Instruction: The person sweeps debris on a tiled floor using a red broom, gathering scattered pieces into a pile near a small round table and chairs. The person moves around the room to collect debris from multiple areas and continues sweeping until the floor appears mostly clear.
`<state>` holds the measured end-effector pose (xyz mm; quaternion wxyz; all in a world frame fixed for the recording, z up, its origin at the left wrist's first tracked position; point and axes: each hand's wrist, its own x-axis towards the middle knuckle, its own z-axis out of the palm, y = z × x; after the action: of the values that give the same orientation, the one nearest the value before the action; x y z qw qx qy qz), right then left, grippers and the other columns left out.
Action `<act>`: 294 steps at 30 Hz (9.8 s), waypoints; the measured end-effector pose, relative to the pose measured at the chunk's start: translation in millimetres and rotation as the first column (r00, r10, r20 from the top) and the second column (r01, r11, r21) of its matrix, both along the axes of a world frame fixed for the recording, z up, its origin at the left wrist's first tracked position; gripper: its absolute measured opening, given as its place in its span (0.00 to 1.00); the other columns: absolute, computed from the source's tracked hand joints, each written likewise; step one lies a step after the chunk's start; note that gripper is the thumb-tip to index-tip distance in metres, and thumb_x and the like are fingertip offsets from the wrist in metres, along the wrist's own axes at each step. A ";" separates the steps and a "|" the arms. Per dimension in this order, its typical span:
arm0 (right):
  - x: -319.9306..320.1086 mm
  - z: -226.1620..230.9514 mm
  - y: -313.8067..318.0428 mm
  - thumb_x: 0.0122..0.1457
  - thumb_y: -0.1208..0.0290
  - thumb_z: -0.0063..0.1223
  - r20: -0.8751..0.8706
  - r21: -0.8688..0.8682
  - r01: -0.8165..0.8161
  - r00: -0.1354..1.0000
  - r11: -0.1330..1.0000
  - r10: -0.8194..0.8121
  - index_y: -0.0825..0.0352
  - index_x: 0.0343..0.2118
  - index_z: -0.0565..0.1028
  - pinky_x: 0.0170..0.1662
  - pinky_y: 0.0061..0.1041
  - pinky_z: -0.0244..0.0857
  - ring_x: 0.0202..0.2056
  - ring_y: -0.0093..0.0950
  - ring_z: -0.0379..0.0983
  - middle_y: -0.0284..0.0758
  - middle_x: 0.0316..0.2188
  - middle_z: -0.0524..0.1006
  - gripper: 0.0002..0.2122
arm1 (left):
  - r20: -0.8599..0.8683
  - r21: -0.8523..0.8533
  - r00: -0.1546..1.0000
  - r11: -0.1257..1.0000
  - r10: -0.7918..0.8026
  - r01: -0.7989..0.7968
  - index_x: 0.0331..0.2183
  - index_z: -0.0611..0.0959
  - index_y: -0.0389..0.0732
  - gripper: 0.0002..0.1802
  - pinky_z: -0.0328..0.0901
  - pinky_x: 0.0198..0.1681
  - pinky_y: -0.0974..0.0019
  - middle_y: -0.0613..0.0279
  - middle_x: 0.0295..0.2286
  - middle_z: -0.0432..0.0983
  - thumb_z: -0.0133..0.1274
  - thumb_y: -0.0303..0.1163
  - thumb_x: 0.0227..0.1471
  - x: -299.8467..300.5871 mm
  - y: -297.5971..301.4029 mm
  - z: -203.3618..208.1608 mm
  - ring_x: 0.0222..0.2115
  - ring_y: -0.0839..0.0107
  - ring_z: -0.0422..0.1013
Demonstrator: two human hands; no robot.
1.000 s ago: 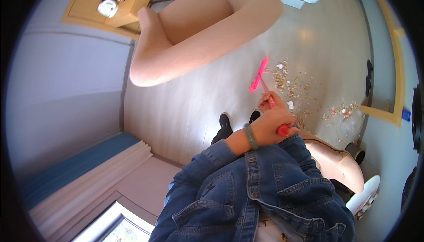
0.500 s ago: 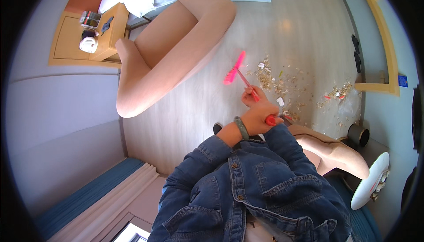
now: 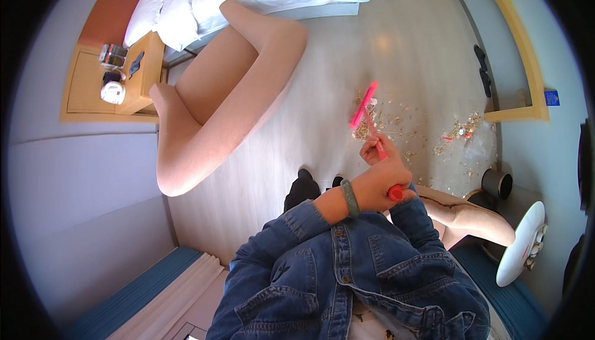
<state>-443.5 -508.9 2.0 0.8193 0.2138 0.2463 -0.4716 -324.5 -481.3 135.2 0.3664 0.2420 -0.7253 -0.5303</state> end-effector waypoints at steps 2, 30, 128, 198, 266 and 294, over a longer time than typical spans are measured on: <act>10.4 -14.5 -13.5 0.60 0.76 0.48 0.085 0.013 -0.064 0.994 0.998 0.063 0.66 0.30 0.64 0.34 0.23 0.64 0.24 0.19 0.66 0.29 0.22 0.68 0.05 | 0.024 -0.052 1.000 0.999 -0.009 0.010 0.21 0.69 0.40 0.17 0.60 0.32 0.57 0.57 0.21 0.67 0.63 0.31 0.44 8.9 -5.4 4.6 0.27 0.54 0.66; 42.9 -11.2 -146.2 0.59 0.74 0.48 -0.001 0.086 0.211 0.977 0.974 -0.212 0.67 0.29 0.66 0.30 0.21 0.64 0.21 0.22 0.67 0.29 0.18 0.68 0.05 | -0.065 -0.066 0.947 0.949 -0.314 0.309 0.19 0.68 0.41 0.19 0.58 0.31 0.57 0.57 0.21 0.65 0.63 0.34 0.45 67.0 -175.0 -1.6 0.25 0.55 0.64; 156.1 -147.2 -885.0 0.58 0.68 0.44 -0.844 0.444 -0.262 -0.442 -0.857 -0.303 0.68 0.35 0.67 0.24 0.22 0.65 0.20 0.23 0.67 0.33 0.22 0.71 0.08 | -0.261 0.719 -0.895 0.692 0.361 0.069 0.36 0.70 0.41 0.17 0.70 0.28 0.67 0.63 0.25 0.71 0.39 0.45 0.65 -154.6 -826.8 -153.8 0.24 0.70 0.70; -60.3 -57.0 -667.6 0.57 0.68 0.52 -0.406 0.265 -0.213 -0.909 -0.940 0.091 0.62 0.30 0.67 0.29 0.25 0.66 0.20 0.20 0.67 0.28 0.22 0.71 0.06 | -0.097 0.869 -0.819 -0.353 0.566 -0.347 0.49 0.67 0.43 0.29 0.62 0.43 0.70 0.67 0.37 0.63 0.62 0.39 0.49 -382.3 -632.0 23.0 0.37 0.75 0.63; -212.4 -63.1 -361.7 0.59 0.72 0.43 -0.027 0.330 0.538 -0.816 -0.775 -0.578 0.62 0.28 0.64 0.27 0.24 0.65 0.21 0.22 0.67 0.29 0.19 0.69 0.04 | 0.346 0.185 -0.745 -0.737 -0.570 0.650 0.18 0.70 0.36 0.10 0.65 0.34 0.67 0.59 0.21 0.71 0.55 0.16 0.44 -389.3 -440.3 37.3 0.25 0.66 0.68; -121.0 -138.6 -300.5 0.60 0.62 0.40 -0.523 0.435 0.524 -0.515 -0.732 -0.679 0.59 0.28 0.68 0.23 0.28 0.62 0.21 0.26 0.69 0.28 0.19 0.71 0.08 | 0.158 0.477 -0.624 -0.494 -0.765 0.727 0.23 0.76 0.32 0.07 0.65 0.30 0.75 0.63 0.28 0.77 0.53 0.21 0.53 -345.3 -427.4 -69.1 0.25 0.80 0.68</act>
<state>-564.5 -809.4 -136.6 -0.1685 0.6247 -0.0261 -0.7620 -669.8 -908.7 66.1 -0.4956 -0.3717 -0.5969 -0.5099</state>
